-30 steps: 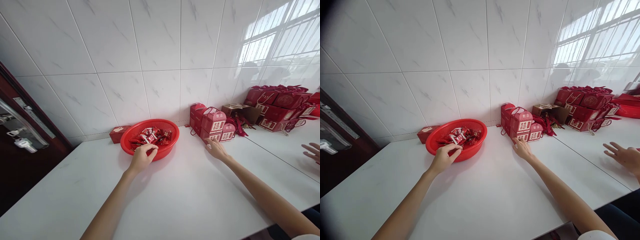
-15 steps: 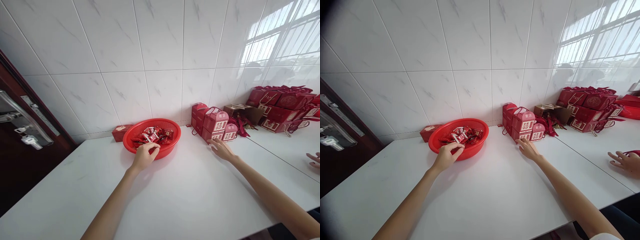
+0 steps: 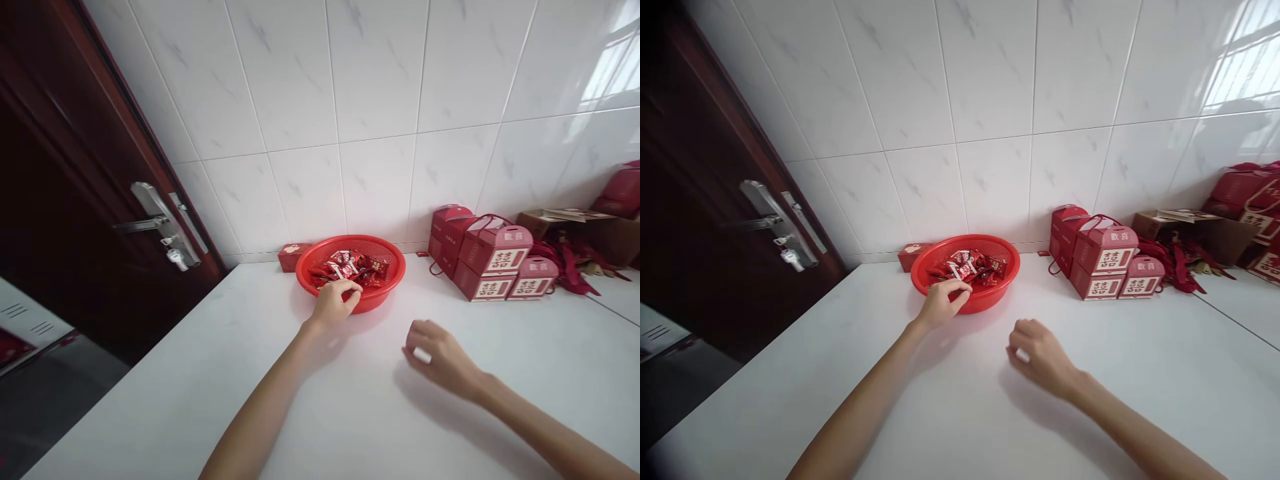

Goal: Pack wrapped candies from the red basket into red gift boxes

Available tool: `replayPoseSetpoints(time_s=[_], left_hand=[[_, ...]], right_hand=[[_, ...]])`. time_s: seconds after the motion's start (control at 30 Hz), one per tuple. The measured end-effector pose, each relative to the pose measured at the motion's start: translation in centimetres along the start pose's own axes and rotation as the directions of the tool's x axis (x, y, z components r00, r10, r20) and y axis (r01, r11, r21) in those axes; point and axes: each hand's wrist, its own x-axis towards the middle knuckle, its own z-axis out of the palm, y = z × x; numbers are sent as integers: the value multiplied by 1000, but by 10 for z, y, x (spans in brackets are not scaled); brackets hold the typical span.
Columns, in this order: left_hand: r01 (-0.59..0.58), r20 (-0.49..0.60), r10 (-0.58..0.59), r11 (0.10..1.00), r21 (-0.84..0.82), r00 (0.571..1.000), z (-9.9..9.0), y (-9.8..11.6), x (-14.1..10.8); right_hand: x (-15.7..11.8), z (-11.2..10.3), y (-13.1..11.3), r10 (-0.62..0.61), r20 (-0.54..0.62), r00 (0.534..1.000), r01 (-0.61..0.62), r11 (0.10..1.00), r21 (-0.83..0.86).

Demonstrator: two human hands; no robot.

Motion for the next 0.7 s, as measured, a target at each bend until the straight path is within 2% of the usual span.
replayPoseSetpoints(time_s=[0.1, 0.17, 0.27, 0.4, 0.5, 0.57, 0.6, 0.63, 0.7], left_hand=[[1, 2, -1, 1000, -5, 1000, -1, 1, -2], [4, 12, -3, 1000, -31, 1000, -2, 0, -3], [60, 95, -49, 992, -111, 994, -7, -3, 4], [126, 324, -74, 981, -144, 943, -27, -2, 32], [101, 463, -93, 995, 8, 881, -69, 15, 49], [121, 507, -190, 979, 166, 840, -113, 33, 44], [157, 522, -276, 953, 260, 807, -138, 42, 35], [207, 494, -380, 906, 368, 782, -164, 51, 20], [366, 285, -607, 723, 586, 742, -210, 66, -21]], right_hand=[[-8, 22, -56, -218, -87, 972, 226, 969, 99], [-19, 37, -79, -304, -87, 949, 315, 932, 177], [-33, 57, -91, -386, -147, 911, 411, 885, 219], [-38, 67, -86, -363, -182, 914, 399, 887, 232], [-35, 56, -85, -366, -178, 913, 405, 867, 290], [-33, 43, -87, -357, -105, 928, 370, 855, 364], [-33, 38, -88, -343, -70, 937, 341, 851, 400], [-33, 35, -89, -328, -62, 943, 321, 844, 429], [-37, 34, -91, -308, -103, 946, 319, 824, 468]])
